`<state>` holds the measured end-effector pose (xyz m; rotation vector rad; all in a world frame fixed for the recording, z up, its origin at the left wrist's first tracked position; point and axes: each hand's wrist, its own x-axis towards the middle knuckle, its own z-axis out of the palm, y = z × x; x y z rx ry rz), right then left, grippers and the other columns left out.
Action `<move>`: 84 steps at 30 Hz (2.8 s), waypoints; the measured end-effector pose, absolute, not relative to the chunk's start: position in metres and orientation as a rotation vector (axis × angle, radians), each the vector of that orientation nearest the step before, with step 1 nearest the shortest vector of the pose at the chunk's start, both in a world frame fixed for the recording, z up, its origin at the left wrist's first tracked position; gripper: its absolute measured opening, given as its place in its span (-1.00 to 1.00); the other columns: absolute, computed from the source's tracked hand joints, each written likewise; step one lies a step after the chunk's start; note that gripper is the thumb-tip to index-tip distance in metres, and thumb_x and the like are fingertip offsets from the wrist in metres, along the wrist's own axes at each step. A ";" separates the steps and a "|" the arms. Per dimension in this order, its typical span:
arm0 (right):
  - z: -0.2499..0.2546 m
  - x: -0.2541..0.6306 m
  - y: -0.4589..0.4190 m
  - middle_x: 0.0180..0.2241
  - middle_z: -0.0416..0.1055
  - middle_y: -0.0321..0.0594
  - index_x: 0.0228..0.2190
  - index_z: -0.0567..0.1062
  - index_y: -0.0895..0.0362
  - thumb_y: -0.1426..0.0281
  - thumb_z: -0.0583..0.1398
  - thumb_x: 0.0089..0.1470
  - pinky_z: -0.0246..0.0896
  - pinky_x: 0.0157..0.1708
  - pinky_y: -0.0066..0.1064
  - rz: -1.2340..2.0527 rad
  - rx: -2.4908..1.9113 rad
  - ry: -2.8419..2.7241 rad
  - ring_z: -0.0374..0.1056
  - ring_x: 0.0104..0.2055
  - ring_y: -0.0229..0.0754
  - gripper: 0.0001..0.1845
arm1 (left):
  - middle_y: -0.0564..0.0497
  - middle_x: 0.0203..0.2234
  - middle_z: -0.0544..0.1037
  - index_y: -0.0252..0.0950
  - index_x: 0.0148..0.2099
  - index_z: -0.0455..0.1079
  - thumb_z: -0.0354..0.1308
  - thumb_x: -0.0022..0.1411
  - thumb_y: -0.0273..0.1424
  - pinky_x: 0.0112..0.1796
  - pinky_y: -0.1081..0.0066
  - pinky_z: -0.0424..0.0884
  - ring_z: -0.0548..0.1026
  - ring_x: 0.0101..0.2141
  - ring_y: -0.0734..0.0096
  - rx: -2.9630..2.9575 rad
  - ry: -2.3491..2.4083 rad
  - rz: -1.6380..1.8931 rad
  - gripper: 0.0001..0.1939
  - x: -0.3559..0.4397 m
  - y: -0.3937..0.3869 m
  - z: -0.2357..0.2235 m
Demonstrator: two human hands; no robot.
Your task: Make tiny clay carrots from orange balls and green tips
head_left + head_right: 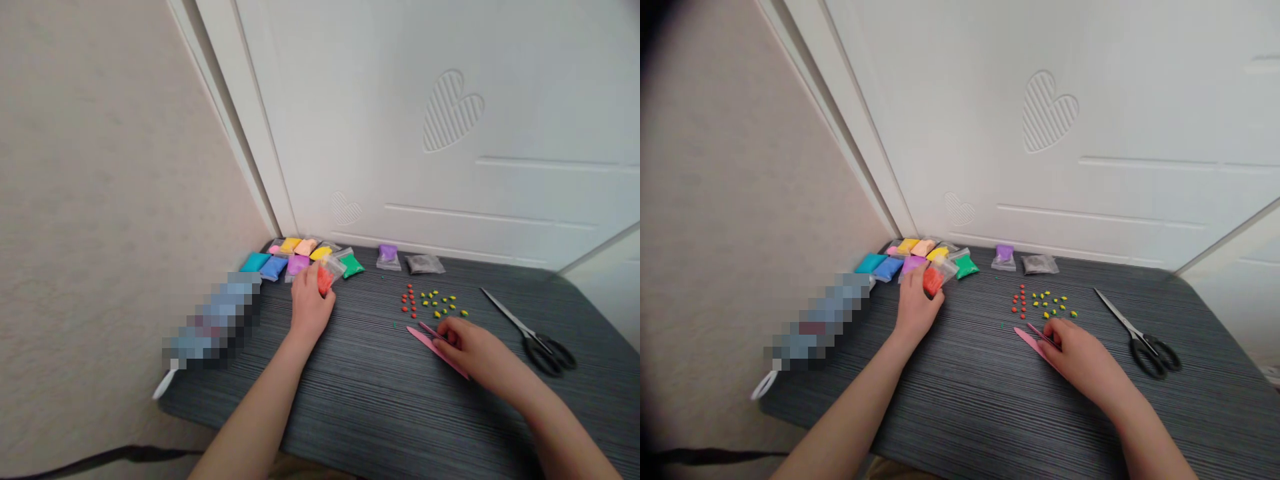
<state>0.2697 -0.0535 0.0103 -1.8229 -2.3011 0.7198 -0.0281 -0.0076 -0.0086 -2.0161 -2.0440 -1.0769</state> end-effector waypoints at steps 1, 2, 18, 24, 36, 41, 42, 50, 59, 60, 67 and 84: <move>0.013 0.270 -0.053 -0.49 0.34 -0.30 -0.45 0.34 0.09 0.21 0.03 0.01 0.01 -0.51 -0.47 0.740 -1.825 -2.279 0.24 -0.47 -0.26 -0.77 | -0.15 -0.05 0.25 -0.33 0.13 0.01 0.05 -0.02 -0.49 0.01 0.24 0.12 0.20 -0.01 0.19 -2.058 -2.005 -1.119 -0.38 -0.026 -0.009 -0.008; 0.015 0.271 -0.053 -0.51 0.34 -0.30 -0.45 0.35 0.09 0.19 0.03 0.00 0.01 -0.52 -0.47 0.755 -1.825 -2.248 0.24 -0.48 -0.26 -0.75 | -0.14 -0.03 0.23 -0.32 0.14 0.00 0.04 -0.02 -0.50 0.02 0.23 0.10 0.18 0.00 0.19 -2.106 -1.972 -1.144 -0.37 -0.023 -0.010 -0.007; 0.035 0.201 -0.042 -0.49 0.41 -0.34 -0.49 0.46 0.14 0.28 0.00 0.08 0.14 -0.44 -0.51 0.946 -1.389 -1.899 0.30 -0.43 -0.29 -0.69 | -0.02 -0.03 0.32 -0.20 0.09 0.08 0.02 0.05 -0.51 0.04 0.25 0.15 0.21 0.01 0.33 -2.771 -1.517 -1.253 -0.48 0.005 -0.036 0.002; 0.022 0.196 -0.049 -0.48 0.41 -0.35 -0.45 0.42 0.13 0.31 0.01 0.08 0.15 -0.41 -0.51 0.834 -1.407 -1.814 0.30 -0.42 -0.31 -0.76 | -0.03 0.02 0.28 -0.19 0.04 0.18 0.02 0.08 -0.50 0.05 0.13 0.09 0.11 0.07 0.25 -2.755 -1.453 -1.154 -0.57 0.005 -0.034 0.002; 0.011 0.176 -0.057 -0.23 0.40 -0.21 -0.37 0.38 0.09 0.42 0.04 0.07 0.09 -0.14 -0.25 0.421 -1.267 -1.954 0.27 -0.19 -0.17 -0.89 | -0.01 -0.32 0.47 -0.29 -0.28 0.36 0.07 0.09 -0.36 -0.15 0.32 0.28 0.40 -0.25 0.35 -2.912 -2.136 -2.128 -0.86 0.015 -0.037 0.004; 0.006 0.170 -0.058 -0.19 0.38 -0.19 -0.37 0.36 0.11 0.43 0.01 0.09 0.11 -0.14 -0.25 0.377 -1.217 -2.004 0.27 -0.16 -0.17 -0.88 | 0.03 -0.39 0.46 -0.32 -0.32 0.34 0.16 0.01 -0.43 -0.19 0.40 0.28 0.40 -0.32 0.45 -2.848 -2.224 -2.564 -0.87 0.017 -0.037 0.000; 0.005 0.170 -0.058 -0.19 0.38 -0.19 -0.37 0.36 0.12 0.44 0.01 0.09 0.12 -0.14 -0.25 0.370 -1.213 -2.010 0.27 -0.16 -0.16 -0.87 | 0.04 -0.39 0.46 -0.32 -0.33 0.33 0.16 0.00 -0.44 -0.19 0.42 0.28 0.40 -0.32 0.47 -2.857 -2.215 -2.569 -0.87 0.017 -0.037 0.000; 0.005 0.167 -0.056 -0.18 0.38 -0.15 -0.34 0.39 0.11 0.41 0.01 0.09 0.14 -0.14 -0.24 0.355 -1.163 -2.038 0.28 -0.15 -0.17 -0.84 | 0.01 -0.40 0.45 -0.32 -0.34 0.32 0.15 0.01 -0.39 -0.19 0.36 0.31 0.41 -0.31 0.41 -2.924 -2.137 -2.298 -0.86 0.013 -0.037 0.005; 0.009 0.168 -0.058 -0.17 0.38 -0.24 -0.27 0.39 0.07 0.37 0.07 0.06 0.17 -0.09 -0.36 0.480 -1.105 -1.969 0.28 -0.12 -0.26 -0.84 | 0.01 -0.39 0.48 -0.32 -0.32 0.36 0.13 0.03 -0.38 -0.21 0.38 0.32 0.42 -0.32 0.42 -2.895 -2.107 -2.403 -0.86 0.011 -0.038 0.005; 0.009 0.169 -0.058 -0.17 0.39 -0.26 -0.27 0.39 0.07 0.37 0.08 0.06 0.17 -0.08 -0.38 0.496 -1.095 -1.958 0.29 -0.12 -0.28 -0.84 | 0.01 -0.40 0.48 -0.32 -0.32 0.36 0.13 0.03 -0.39 -0.22 0.39 0.32 0.42 -0.33 0.42 -2.892 -2.100 -2.429 -0.87 0.011 -0.038 0.005; 0.011 0.169 -0.058 -0.19 0.40 -0.26 -0.27 0.39 0.07 0.36 0.09 0.04 0.21 -0.10 -0.39 0.562 -1.082 -1.899 0.31 -0.14 -0.28 -0.83 | 0.02 -0.41 0.49 -0.31 -0.30 0.38 0.10 0.06 -0.38 -0.24 0.41 0.33 0.42 -0.35 0.44 -2.860 -2.174 -2.423 -0.86 0.010 -0.038 0.005; -0.004 0.161 -0.055 -0.10 0.33 -0.19 -0.18 0.33 0.10 0.55 0.01 0.03 0.15 -0.02 -0.28 0.338 -1.063 -2.072 0.21 -0.04 -0.22 -0.71 | -0.01 -0.39 0.42 -0.32 -0.29 0.29 -0.03 0.13 -0.47 -0.25 0.39 0.30 0.39 -0.33 0.42 -2.855 -1.832 -1.702 -0.90 0.011 -0.046 0.001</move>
